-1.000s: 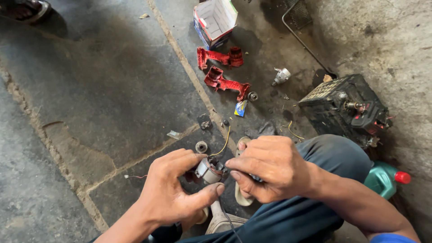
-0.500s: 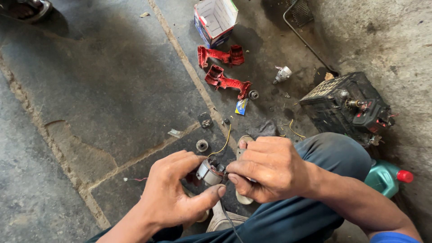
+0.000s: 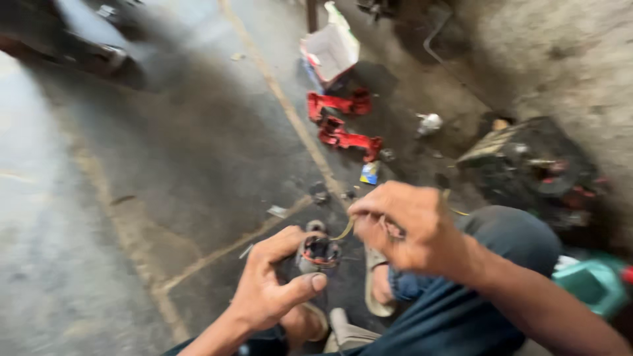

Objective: The person sits on the floor and repairs a small electric motor by hand. They strip the ends of several wires, twist them together, and connect them to the motor terminals. The person then wraps the connections with electrical tape to secure them.

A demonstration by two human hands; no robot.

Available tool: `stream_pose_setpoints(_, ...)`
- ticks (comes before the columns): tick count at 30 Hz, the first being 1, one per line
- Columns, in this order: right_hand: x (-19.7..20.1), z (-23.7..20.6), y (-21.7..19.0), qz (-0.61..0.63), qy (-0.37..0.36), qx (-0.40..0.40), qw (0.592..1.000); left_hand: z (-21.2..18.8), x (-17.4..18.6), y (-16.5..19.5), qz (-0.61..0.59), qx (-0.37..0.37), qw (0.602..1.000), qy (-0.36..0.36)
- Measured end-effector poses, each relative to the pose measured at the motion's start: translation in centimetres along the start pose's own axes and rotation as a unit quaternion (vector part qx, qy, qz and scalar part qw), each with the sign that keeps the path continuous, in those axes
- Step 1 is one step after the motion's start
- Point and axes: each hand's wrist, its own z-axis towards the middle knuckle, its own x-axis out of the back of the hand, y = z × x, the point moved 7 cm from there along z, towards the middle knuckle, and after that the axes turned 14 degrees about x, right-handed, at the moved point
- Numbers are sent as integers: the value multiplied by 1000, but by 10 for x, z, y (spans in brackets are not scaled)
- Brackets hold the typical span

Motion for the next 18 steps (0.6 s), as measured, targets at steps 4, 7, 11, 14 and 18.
stream_pose_setpoints(4, -26, -14, -19, 111, -11, 54, 992, -8, -8, 8, -27, -65, 997, 23)
stream_pose_setpoints(7, -40, -23, -18, 134, -31, 13, 990, -14, -20, 10, -8, -109, 988, 106)
stream_pose_setpoints(11, -48, -30, -19, 202, -24, -16, 979, -23, -29, 16, 75, -160, 968, 181)
stream_pose_setpoints(14, -38, -29, -28, 183, 15, 26, 983, -28, -31, 26, 185, -185, 946, 194)
stream_pose_setpoints(18, -13, -26, -35, 90, 64, 83, 990, -42, -20, 52, 220, -237, 915, 243)
